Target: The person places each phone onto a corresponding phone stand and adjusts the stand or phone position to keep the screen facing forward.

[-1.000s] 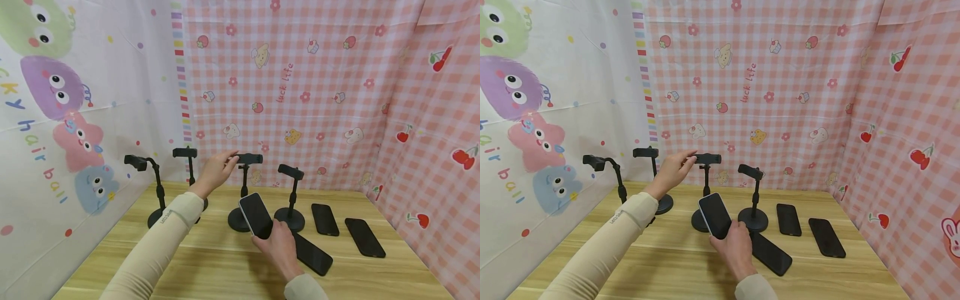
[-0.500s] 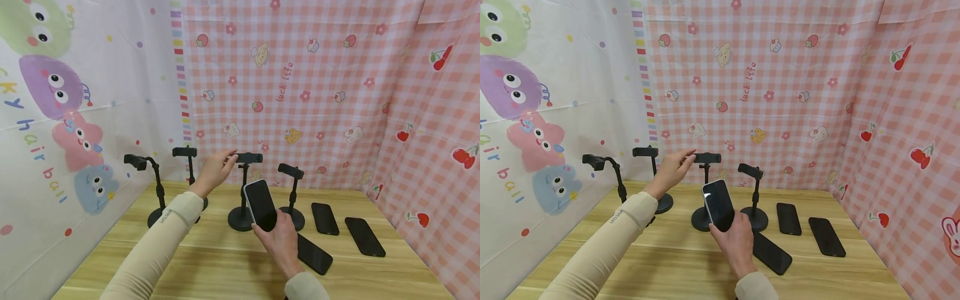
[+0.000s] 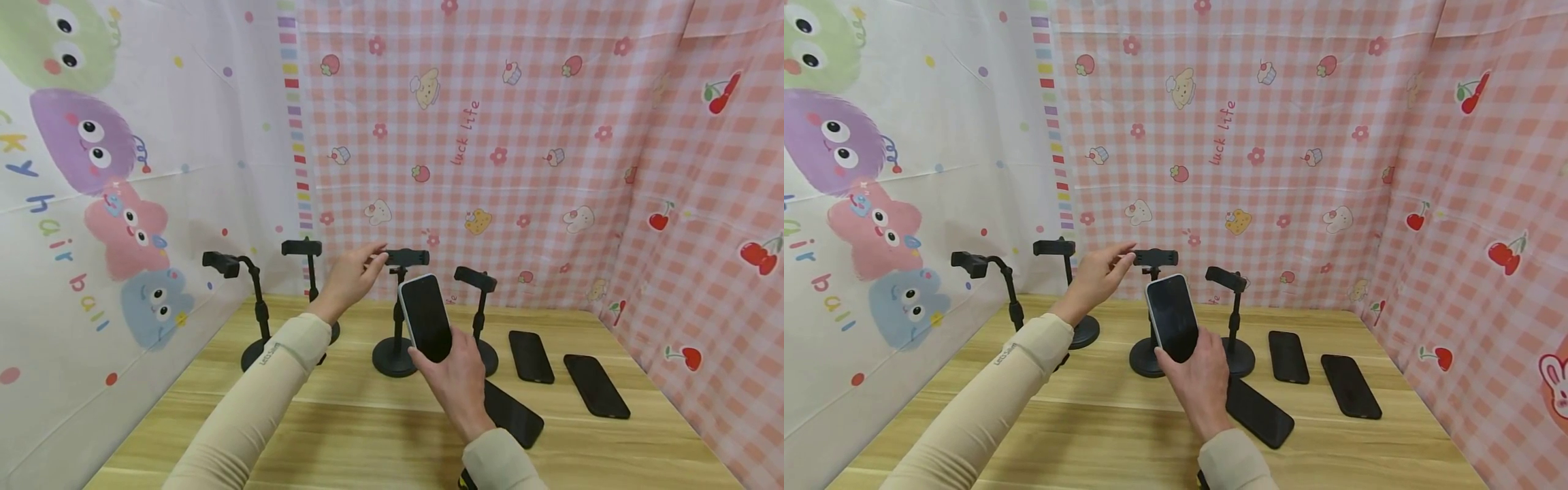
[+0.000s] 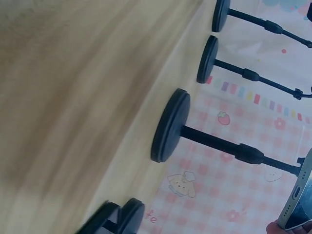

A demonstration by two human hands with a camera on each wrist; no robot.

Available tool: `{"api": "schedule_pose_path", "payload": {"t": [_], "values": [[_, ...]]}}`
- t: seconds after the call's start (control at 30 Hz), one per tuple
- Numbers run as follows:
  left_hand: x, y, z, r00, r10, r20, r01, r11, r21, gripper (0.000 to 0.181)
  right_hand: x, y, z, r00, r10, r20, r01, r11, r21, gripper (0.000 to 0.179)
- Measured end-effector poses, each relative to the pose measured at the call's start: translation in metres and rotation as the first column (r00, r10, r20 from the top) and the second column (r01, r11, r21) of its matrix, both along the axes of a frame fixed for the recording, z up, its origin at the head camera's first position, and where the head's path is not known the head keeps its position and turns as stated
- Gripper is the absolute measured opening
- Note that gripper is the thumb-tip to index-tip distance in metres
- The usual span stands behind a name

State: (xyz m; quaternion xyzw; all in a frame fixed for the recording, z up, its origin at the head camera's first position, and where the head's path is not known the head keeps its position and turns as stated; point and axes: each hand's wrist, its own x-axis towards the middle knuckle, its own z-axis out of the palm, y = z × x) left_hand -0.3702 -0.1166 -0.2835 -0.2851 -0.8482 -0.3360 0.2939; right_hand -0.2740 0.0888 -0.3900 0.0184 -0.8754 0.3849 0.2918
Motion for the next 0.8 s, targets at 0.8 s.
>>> {"api": "schedule_pose_path", "payload": {"t": [0.8], "values": [[-0.005, 0.002, -0.001, 0.989, -0.016, -0.149, 0.000, 0.994, -0.107, 0.040, -0.013, -0.011, 0.036, 0.998, 0.063, -0.030, -0.064, 0.997, -0.047, 0.084]]}}
